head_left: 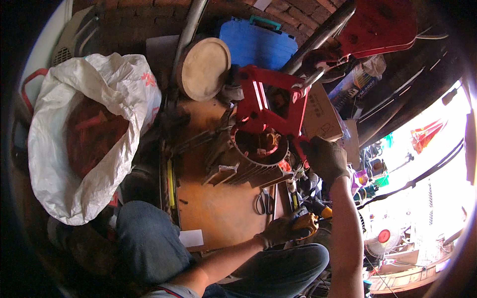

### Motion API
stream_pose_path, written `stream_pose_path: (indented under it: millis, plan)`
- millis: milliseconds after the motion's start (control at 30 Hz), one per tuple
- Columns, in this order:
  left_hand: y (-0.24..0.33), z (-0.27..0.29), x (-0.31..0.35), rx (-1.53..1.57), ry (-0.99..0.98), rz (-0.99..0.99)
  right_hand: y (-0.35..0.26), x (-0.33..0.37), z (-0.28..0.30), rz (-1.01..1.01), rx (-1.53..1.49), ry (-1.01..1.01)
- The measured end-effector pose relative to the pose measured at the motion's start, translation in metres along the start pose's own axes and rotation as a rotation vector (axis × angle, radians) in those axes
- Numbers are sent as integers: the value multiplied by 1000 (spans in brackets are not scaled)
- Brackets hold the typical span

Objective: The person uses a red puller tool and a power drill to remove copper windings from a motor stator. The person repeatedly tightens the puller, drills into the windings, and removes the loosened copper pieces, placing them into a white bag.

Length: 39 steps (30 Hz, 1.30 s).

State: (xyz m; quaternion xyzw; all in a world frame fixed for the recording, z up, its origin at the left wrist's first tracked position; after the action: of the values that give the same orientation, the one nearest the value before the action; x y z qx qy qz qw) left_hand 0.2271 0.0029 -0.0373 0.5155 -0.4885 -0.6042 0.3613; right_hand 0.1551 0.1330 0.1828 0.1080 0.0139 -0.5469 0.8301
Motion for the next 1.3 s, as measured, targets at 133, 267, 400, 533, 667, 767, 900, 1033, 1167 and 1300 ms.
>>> stream_pose_path:
  millis: [133, 267, 400, 533, 667, 767, 900, 1033, 1167, 1300]
  plan:
    - [2, -1, 2, 27, 63, -59, -1, -1, 1, 11, -11, -26]
    - [5, 0, 1, -50, 41, -55, 3, -3, -1, 28, -18, 21]
    - [2, 0, 3, -18, 43, -43, 2, 1, 1, -5, -8, -9]
    - [-3, 0, 3, -46, 128, -159, 1, -1, 2, -7, -2, -37]
    - [-14, -9, 4, -28, 46, -68, 4, -5, 0, -4, 9, -57]
    - [-18, -9, 6, 0, 26, -37, 5, -2, -5, 0, 16, -39]
    - [-15, -8, 5, -45, -1, -30, 4, -8, 6, -15, 87, -106]
    - [-20, -13, 5, -64, -29, -26, 3, -7, 22, -9, 61, -130]
    - [-20, -16, 7, -9, -1, -39, 6, 6, 29, 13, -21, -35]
    - [-25, -26, 6, -4, -61, 3, 11, 5, 27, 5, -3, -53]
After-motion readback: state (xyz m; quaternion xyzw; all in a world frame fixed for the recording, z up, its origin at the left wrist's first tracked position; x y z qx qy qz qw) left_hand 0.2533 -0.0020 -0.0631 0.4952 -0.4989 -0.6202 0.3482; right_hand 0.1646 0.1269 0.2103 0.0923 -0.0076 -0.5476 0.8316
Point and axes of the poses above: each hand's wrist, its own x-axis away from the middle knuckle, its own z-axis out of the back of the hand, y = z × x, the point moved 8 cm from there along -x, towards the middle knuckle, and after that the axes turned 6 degrees about -z, right-handed, at the moved point
